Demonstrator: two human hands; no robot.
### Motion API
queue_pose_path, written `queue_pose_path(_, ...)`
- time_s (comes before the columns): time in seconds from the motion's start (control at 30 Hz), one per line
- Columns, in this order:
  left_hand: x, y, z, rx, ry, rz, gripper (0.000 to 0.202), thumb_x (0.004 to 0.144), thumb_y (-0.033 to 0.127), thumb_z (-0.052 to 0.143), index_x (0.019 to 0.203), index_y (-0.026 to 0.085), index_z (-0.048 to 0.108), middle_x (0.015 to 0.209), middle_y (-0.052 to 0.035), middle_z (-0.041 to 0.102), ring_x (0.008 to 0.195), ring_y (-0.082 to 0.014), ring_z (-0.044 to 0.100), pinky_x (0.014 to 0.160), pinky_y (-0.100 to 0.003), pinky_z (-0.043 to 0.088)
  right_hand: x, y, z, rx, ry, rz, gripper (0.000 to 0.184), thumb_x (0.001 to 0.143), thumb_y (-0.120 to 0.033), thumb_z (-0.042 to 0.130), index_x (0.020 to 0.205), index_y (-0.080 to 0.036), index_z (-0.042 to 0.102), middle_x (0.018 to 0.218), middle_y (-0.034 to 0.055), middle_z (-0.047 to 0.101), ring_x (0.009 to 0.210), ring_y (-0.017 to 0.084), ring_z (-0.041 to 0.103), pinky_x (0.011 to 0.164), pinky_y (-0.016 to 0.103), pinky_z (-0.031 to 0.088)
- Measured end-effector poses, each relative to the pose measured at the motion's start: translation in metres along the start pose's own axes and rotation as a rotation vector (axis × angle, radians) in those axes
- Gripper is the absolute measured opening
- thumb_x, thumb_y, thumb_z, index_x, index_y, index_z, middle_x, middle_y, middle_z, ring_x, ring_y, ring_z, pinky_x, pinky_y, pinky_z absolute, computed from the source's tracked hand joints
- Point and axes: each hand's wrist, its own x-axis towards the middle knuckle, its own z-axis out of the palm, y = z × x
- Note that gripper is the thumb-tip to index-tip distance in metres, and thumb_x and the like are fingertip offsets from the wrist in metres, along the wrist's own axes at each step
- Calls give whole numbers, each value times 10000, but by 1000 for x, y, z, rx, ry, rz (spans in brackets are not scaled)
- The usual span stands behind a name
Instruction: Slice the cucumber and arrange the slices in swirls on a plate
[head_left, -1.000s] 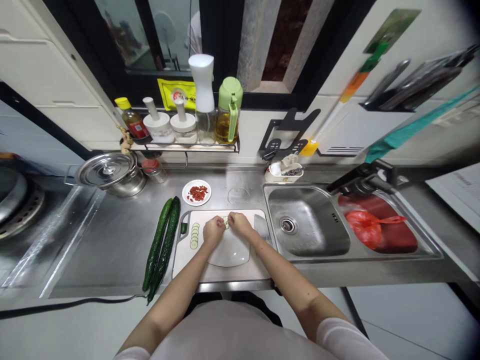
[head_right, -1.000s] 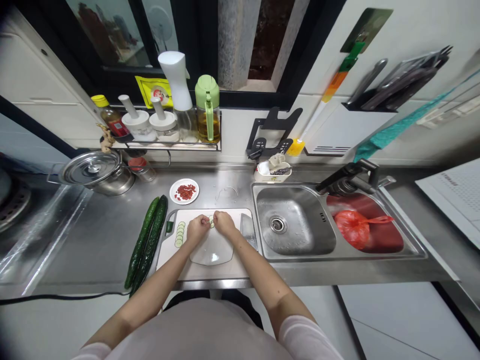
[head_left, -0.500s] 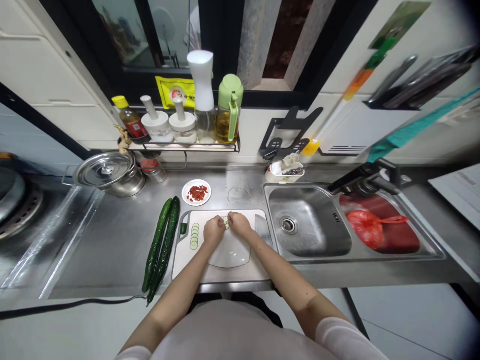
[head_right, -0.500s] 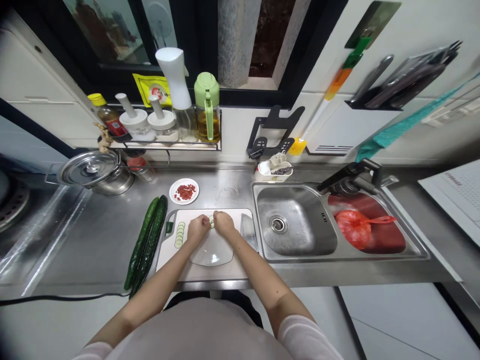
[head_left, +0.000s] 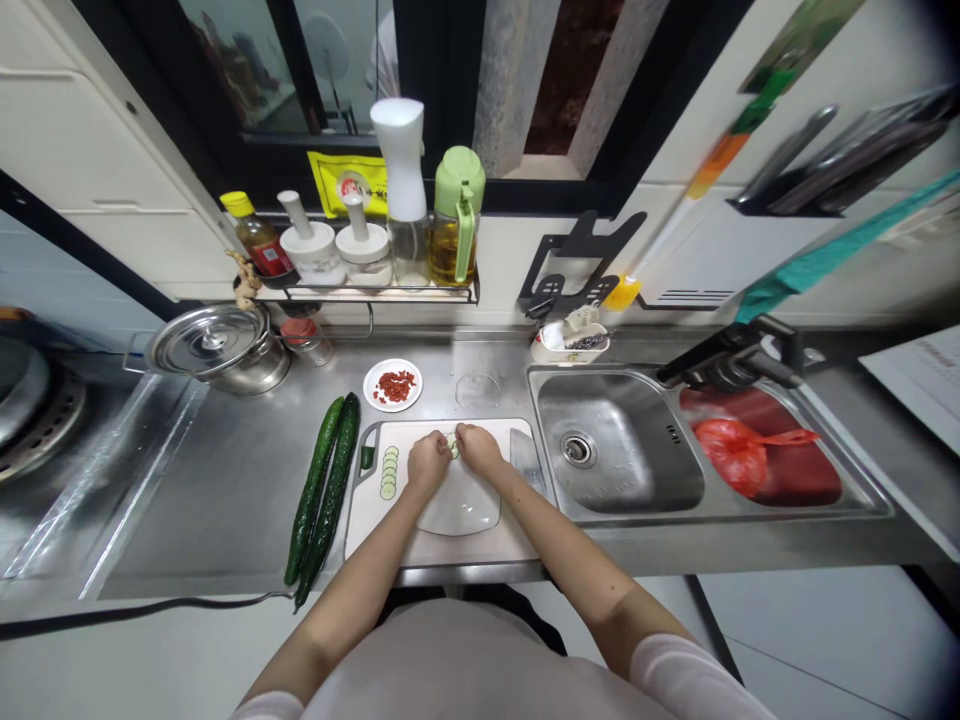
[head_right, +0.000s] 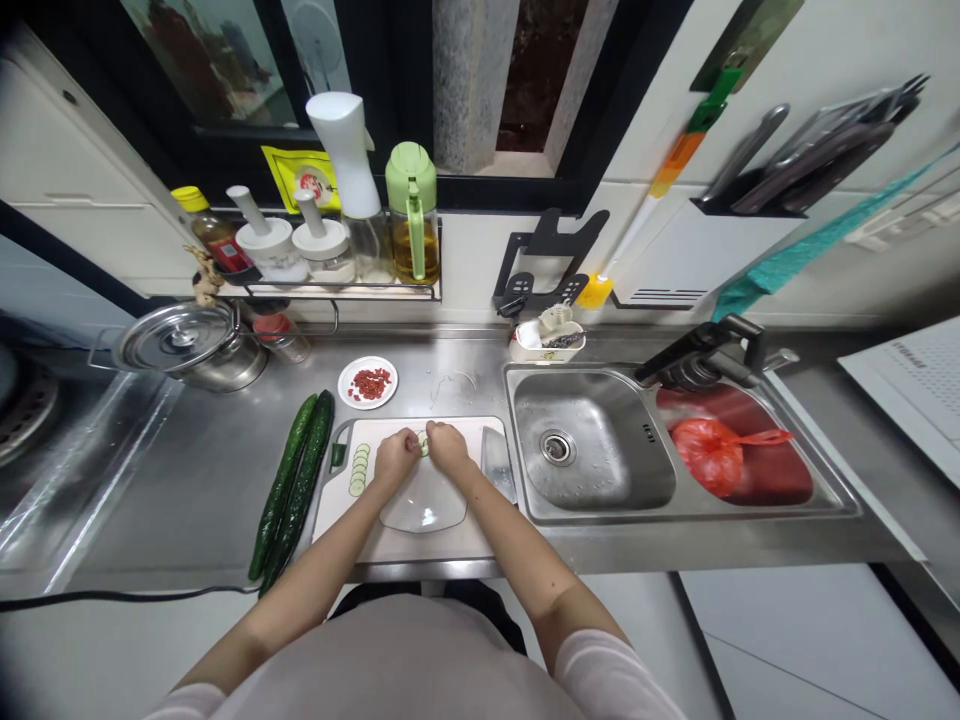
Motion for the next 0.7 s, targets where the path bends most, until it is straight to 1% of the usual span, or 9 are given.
queue_pose_path(0.23,3,-3,0,49,-27,-10,136,734,165,591,856,222,606,769,-21,677,784,-184,622,692,-249,382,-2,0,-1,-11,4,1,217,931,-159,405,1063,-163,578,1057,117,671,974,194,602,759,252,376)
queue_pose_path(0.4,1,-3,-4,68,-46,-15,237,722,171,632,944,227,573,753,-10,651,759,-186,610,676,-250,369,-4,-3,-2,-19,8,13,225,935,-170,400,1083,-162,569,1055,118,667,985,203,599,756,257,385)
queue_pose_path(0.5,-1,-3,-6,80,-36,-19,244,750,226,639,983,224,564,768,-9,631,759,-183,597,670,-250,367,-5,-3,-2,-23,5,17,231,937,-173,397,1095,-161,565,1054,122,664,994,209,598,762,263,392)
queue_pose_path(0.6,-2,-2,-8,92,-17,54,185,813,271,593,993,228,579,867,-21,620,803,-171,582,691,-248,372,-5,-3,-2,-25,6,16,228,937,-179,401,1098,-166,563,1061,118,662,1007,209,596,774,263,396)
queue_pose_path(0.7,-3,-3,-8,115,-27,123,131,855,293,561,962,231,607,939,-32,599,837,-164,567,707,-246,373,-5,-2,-1,-27,9,16,227,937,-189,409,1103,-172,562,1066,115,663,1021,209,593,785,264,397)
